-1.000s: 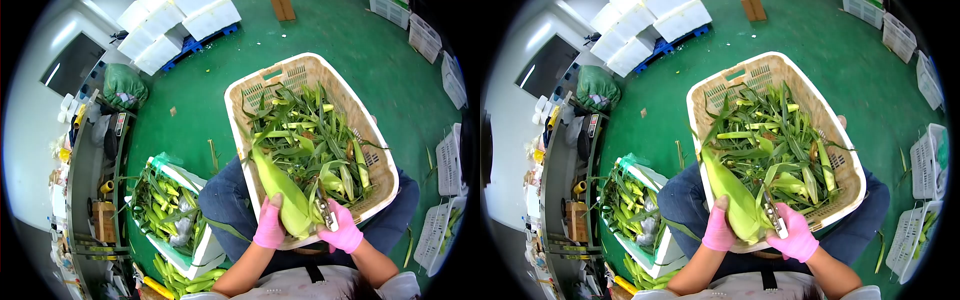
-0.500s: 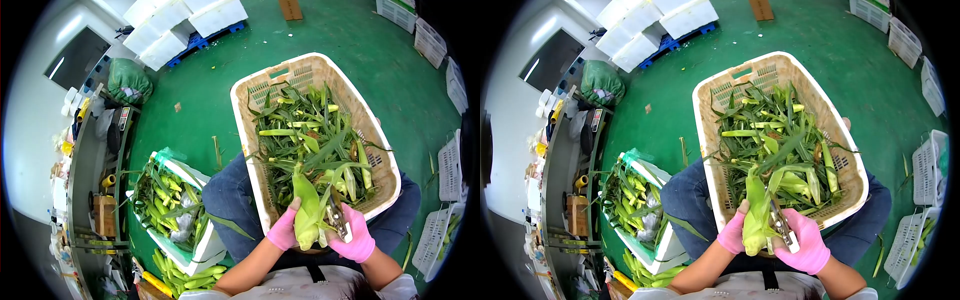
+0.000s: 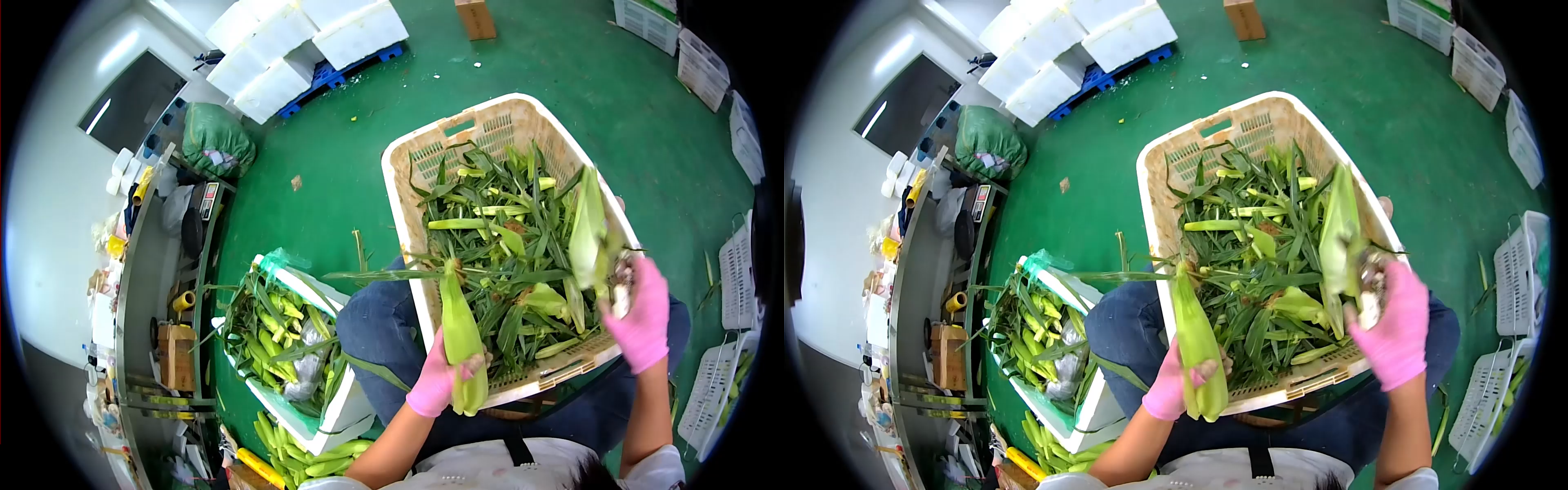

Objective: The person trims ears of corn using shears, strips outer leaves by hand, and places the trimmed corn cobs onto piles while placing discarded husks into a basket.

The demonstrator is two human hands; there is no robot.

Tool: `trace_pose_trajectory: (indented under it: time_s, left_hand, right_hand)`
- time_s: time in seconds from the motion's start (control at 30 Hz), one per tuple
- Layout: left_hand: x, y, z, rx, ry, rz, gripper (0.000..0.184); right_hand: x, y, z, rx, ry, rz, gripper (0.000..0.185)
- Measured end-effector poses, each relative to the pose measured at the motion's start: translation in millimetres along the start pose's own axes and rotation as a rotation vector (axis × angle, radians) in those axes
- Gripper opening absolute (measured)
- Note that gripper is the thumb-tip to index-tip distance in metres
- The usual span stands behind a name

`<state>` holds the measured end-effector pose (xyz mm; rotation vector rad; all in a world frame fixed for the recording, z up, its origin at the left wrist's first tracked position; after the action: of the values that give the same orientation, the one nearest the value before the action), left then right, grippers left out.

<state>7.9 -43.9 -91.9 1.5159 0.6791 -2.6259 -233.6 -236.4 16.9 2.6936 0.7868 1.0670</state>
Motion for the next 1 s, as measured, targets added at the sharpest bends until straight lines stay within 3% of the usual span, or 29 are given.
trace_pose_trajectory:
  time_s: [0.03, 0.1, 0.13, 0.2, 0.3, 0.4, 0.47, 0.53, 0.67, 0.77, 0.8, 0.9, 0.93, 0.97, 1.0]
  left_hand:
    - [-4, 0, 3, -0.044, 0.075, 0.027, 0.076]
    - [-14, -3, 14, -0.027, 0.148, 0.071, 0.083]
    - [-22, -6, 20, -0.003, 0.221, 0.042, 0.084]
    - [-31, -6, 27, 0.107, 0.399, -0.043, 0.087]
    - [-19, -10, 21, 0.274, 0.220, -0.229, 0.089]
    - [-21, -23, 22, 0.521, -0.119, -0.489, 0.074]
    - [-21, -26, 23, 0.460, -0.205, -0.436, 0.075]
    - [-18, -27, 19, 0.382, -0.320, -0.385, 0.075]
    - [-14, -22, 30, 0.513, -0.168, -0.443, 0.086]
    - [0, -31, 39, 0.592, -0.488, -0.670, 0.092]
    - [1, -34, 41, 0.652, -0.554, -0.702, 0.089]
    - [2, -39, 41, 0.762, -0.711, -0.777, 0.084]
    - [3, -40, 39, 0.752, -0.735, -0.786, 0.085]
    - [3, -42, 37, 0.739, -0.760, -0.787, 0.086]
    - [2, -42, 33, 0.728, -0.687, -0.731, 0.086]
  right_hand:
    - [7, -6, 5, 0.047, -0.029, -0.050, 0.058]
    - [9, -28, 29, 0.321, 0.264, -0.083, 0.067]
    - [9, -40, 43, 0.581, 0.456, 0.073, 0.071]
    - [26, -54, 59, 0.882, 0.733, 0.219, 0.078]
    - [22, -56, 78, 1.062, 0.751, 0.178, 0.093]
    - [24, -45, 67, 0.982, 0.753, 0.030, 0.096]
    - [19, -42, 66, 0.984, 0.566, -0.142, 0.098]
    - [19, -42, 66, 1.044, 0.569, -0.077, 0.097]
    - [16, -49, 74, 1.061, 0.599, 0.040, 0.094]
    - [15, -46, 81, 1.023, 0.628, -0.213, 0.086]
    - [19, -43, 81, 0.912, 0.539, -0.377, 0.072]
    - [21, -45, 72, 1.079, 0.522, -0.205, 0.057]
    - [22, -49, 74, 0.917, 0.703, -0.181, 0.049]
    - [20, -57, 82, 0.970, 0.710, -0.126, 0.044]
    - [16, -65, 85, 1.002, 0.871, 0.207, 0.040]
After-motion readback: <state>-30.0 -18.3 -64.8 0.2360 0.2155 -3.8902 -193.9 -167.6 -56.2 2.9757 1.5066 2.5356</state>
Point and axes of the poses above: each hand's wrist, its own y-axis towards the middle knuckle, its own z-axis out of the palm, x = y × z, the point moved 5 cm from there along y, towards the middle knuckle, and after that the axes turned 2 degrees about x, right-handed, at the moved point
